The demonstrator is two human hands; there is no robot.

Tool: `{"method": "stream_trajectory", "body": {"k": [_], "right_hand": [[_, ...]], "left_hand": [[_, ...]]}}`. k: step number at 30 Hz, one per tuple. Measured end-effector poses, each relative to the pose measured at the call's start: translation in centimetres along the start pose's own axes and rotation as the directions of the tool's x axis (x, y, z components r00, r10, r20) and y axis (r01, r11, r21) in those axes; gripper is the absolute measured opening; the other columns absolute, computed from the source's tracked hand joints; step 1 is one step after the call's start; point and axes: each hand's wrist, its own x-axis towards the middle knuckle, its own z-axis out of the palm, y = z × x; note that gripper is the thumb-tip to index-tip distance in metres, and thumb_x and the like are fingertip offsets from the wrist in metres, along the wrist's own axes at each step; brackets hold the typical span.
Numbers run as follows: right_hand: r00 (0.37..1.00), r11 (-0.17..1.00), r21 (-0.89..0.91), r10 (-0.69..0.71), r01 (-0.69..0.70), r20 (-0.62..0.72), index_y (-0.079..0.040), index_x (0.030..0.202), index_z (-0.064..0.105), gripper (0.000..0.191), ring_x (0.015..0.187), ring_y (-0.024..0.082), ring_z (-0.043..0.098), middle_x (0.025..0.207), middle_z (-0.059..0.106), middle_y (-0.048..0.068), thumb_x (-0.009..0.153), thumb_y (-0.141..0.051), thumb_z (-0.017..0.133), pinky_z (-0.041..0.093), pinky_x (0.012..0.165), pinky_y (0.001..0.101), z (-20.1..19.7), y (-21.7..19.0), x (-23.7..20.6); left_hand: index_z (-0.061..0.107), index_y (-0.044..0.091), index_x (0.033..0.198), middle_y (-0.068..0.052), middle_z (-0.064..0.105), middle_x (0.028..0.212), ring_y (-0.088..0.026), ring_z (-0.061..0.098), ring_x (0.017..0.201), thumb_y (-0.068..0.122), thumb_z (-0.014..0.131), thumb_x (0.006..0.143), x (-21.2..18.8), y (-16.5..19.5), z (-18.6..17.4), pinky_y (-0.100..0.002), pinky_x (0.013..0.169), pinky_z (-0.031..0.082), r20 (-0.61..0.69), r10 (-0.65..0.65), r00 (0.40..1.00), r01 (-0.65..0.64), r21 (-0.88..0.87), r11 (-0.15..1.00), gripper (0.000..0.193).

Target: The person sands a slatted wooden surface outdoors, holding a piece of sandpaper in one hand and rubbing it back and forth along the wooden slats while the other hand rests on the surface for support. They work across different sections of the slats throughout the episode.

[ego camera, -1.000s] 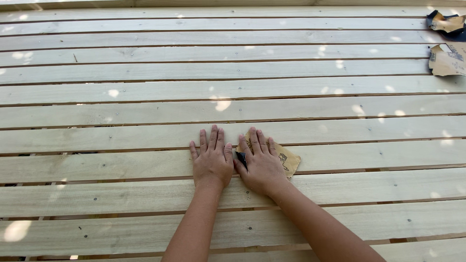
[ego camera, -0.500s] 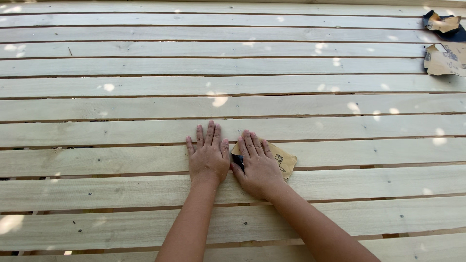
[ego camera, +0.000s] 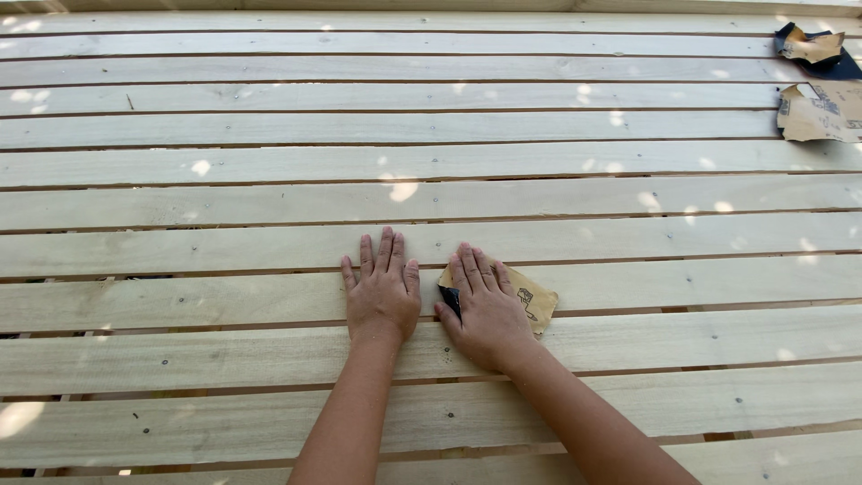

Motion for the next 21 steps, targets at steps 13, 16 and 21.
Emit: {"method": "stream_trajectory", "body": {"k": [13,16,21], "right_hand": [[0.999,0.999,0.030,0.038,-0.037,-0.025,-0.005,0.161,0.008,0.080,0.157,0.026,-0.002,0.170,0.001,0.015,0.101,-0.057,0.023,-0.001,0.125,0.0461,-1.1,0.9,3.6],[1.000,1.000,-0.016,-0.006,0.007,0.020,-0.005,0.161,0.006,0.080,0.156,0.026,-0.003,0.169,0.000,0.014,0.102,-0.057,0.021,-0.001,0.124,0.0463,-0.3,1.5,-2.3],[0.998,0.999,-0.021,0.045,-0.045,0.039,-0.008,0.161,0.004,0.080,0.156,0.027,-0.004,0.169,-0.001,0.014,0.101,-0.058,0.019,-0.003,0.123,0.0483,-0.5,2.5,-0.1]], "left_hand": [[0.014,0.027,0.161,0.009,0.009,0.169,-0.018,0.003,0.155,0.050,0.010,0.102,0.4,-0.3,0.3,-0.048,0.125,0.002,-0.028,0.000,1.000,0.001,0.034,0.999,0.063],[0.014,0.028,0.161,0.010,0.009,0.169,-0.018,0.002,0.155,0.050,0.009,0.102,0.2,-0.2,0.4,-0.047,0.125,0.002,-0.029,-0.003,1.000,0.005,0.047,0.999,0.063],[0.014,0.029,0.161,0.010,0.009,0.169,-0.017,0.003,0.155,0.051,0.009,0.102,0.2,-0.2,0.5,-0.047,0.125,0.002,-0.027,-0.013,1.000,0.014,0.051,0.999,0.064]]}}
